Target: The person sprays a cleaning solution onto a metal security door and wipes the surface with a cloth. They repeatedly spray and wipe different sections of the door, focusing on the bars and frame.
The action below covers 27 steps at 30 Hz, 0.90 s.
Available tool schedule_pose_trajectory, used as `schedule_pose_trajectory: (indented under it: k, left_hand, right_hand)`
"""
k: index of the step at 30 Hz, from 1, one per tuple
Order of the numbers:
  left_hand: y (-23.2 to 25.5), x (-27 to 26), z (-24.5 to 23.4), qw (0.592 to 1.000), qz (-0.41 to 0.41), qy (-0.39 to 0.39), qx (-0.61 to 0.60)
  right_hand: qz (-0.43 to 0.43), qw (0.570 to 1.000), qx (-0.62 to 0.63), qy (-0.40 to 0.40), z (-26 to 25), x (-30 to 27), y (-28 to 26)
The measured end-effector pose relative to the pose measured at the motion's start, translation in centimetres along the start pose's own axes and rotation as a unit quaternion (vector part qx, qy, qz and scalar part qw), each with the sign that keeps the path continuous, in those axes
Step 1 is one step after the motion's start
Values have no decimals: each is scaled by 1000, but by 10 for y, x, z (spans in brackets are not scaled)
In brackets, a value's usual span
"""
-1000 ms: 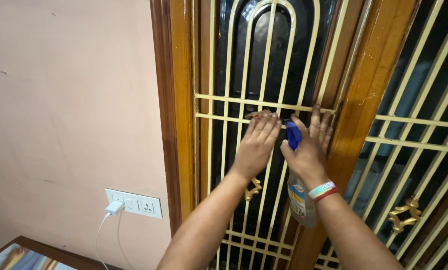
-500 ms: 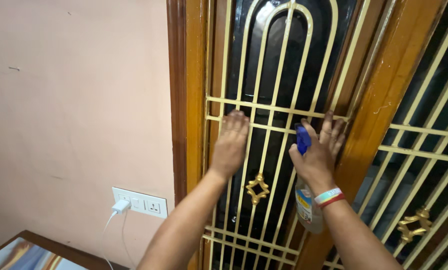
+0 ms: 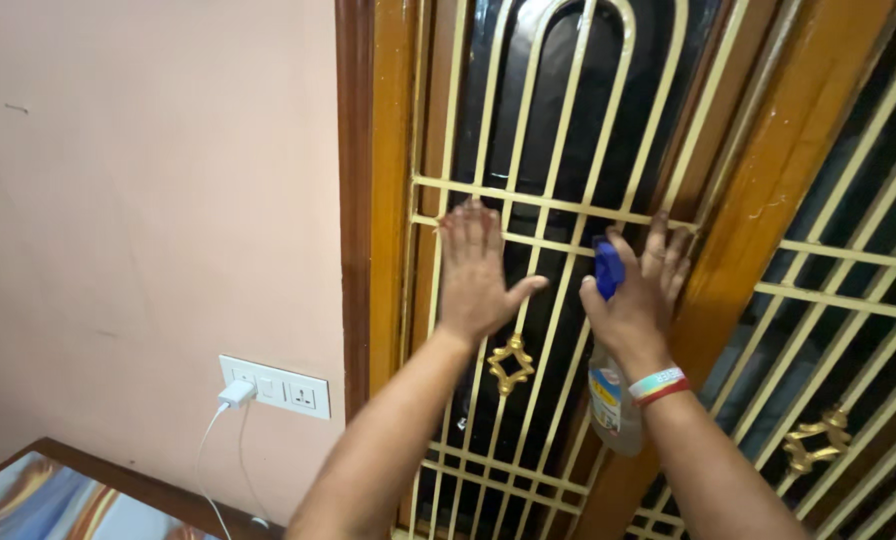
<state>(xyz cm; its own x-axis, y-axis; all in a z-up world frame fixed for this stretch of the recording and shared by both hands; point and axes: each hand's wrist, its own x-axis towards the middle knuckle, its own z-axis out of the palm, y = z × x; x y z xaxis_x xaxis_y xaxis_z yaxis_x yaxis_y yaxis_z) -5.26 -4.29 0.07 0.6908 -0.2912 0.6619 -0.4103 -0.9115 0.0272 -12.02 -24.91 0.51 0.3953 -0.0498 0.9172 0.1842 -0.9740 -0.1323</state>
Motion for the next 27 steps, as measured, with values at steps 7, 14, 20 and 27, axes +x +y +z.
schedule_pose_trajectory:
  k: [7, 14, 20, 27]
  left_hand:
    - [28, 7, 32, 965, 102, 238, -36]
    - [-39, 5, 31, 953, 73, 291, -52]
    - [39, -1, 32, 953, 166, 233, -102]
    - [-12, 11, 28, 966, 131, 218, -50]
  right_hand:
    - [-18, 999, 33, 13, 0, -3, 9]
    - [-24, 999, 42, 15, 2, -6, 10]
    - [-17, 999, 44, 14, 2, -4, 8]
    - [-14, 999, 40, 17, 2, -4, 9]
